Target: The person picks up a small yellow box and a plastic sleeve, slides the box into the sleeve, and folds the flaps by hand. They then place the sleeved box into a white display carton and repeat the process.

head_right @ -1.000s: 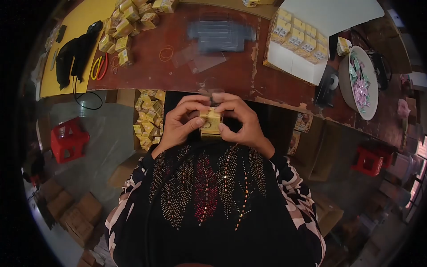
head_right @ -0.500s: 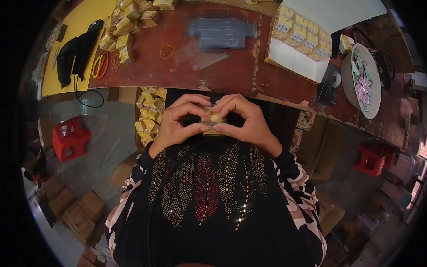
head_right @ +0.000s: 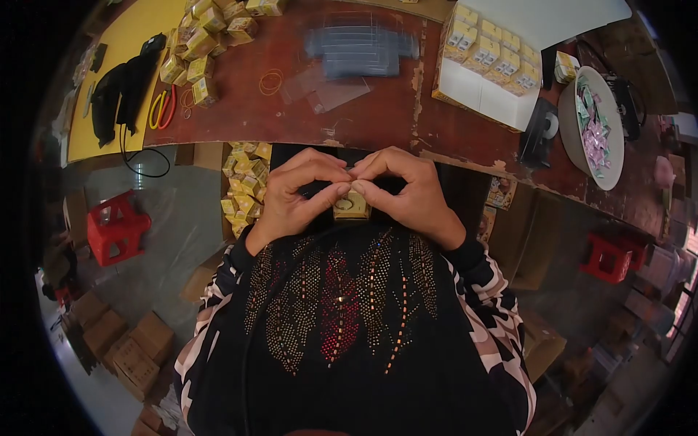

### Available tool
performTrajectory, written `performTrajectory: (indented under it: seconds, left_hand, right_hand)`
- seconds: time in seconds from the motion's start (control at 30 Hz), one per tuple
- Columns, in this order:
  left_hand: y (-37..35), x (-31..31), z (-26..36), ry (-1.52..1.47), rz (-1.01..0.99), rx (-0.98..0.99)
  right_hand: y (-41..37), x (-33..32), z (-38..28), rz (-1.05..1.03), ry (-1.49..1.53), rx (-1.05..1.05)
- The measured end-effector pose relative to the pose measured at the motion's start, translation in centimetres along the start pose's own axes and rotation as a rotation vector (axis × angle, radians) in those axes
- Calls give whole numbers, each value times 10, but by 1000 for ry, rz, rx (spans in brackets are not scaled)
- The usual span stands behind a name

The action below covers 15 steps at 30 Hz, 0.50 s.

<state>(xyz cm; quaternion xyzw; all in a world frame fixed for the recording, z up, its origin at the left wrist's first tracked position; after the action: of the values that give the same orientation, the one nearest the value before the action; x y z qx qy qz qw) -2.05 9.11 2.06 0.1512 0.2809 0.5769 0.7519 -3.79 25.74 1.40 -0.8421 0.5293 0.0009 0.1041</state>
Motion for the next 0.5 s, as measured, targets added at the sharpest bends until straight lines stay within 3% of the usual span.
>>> performTrajectory:
  seconds: [0.1,0.17,0.3,0.37,0.5]
  left_hand:
    - [-1,2,-2,4,-16,-9]
    - [-3,6,3,53,-68,155]
    - [-12,13,8,26,-123,245]
    - [-21,18,0,-132,-85,45]
    - [-32,25,-13,-275,-45,-73]
  right_hand:
    - [-1,-2,-4,-3,-156,-164]
    - [-4,-2,-3,0,-170,-269]
    - [-20,-4,1,53,-220,-496]
    - [-25,-3,5,112,-321,-552]
    - [-38,-2,1,235,-594,-684]
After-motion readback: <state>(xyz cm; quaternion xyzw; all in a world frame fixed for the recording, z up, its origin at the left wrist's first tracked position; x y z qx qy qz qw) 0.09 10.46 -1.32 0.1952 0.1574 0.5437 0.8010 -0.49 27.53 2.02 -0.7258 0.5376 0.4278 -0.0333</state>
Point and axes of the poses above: each hand's wrist, its own y-axis towards the middle knuckle, its own x-axis out of the palm, z = x × y, the point moved 7 cm from there along y, towards the middle knuckle, and after that the axes turned 15 degrees about x, right-handed, at the moved point
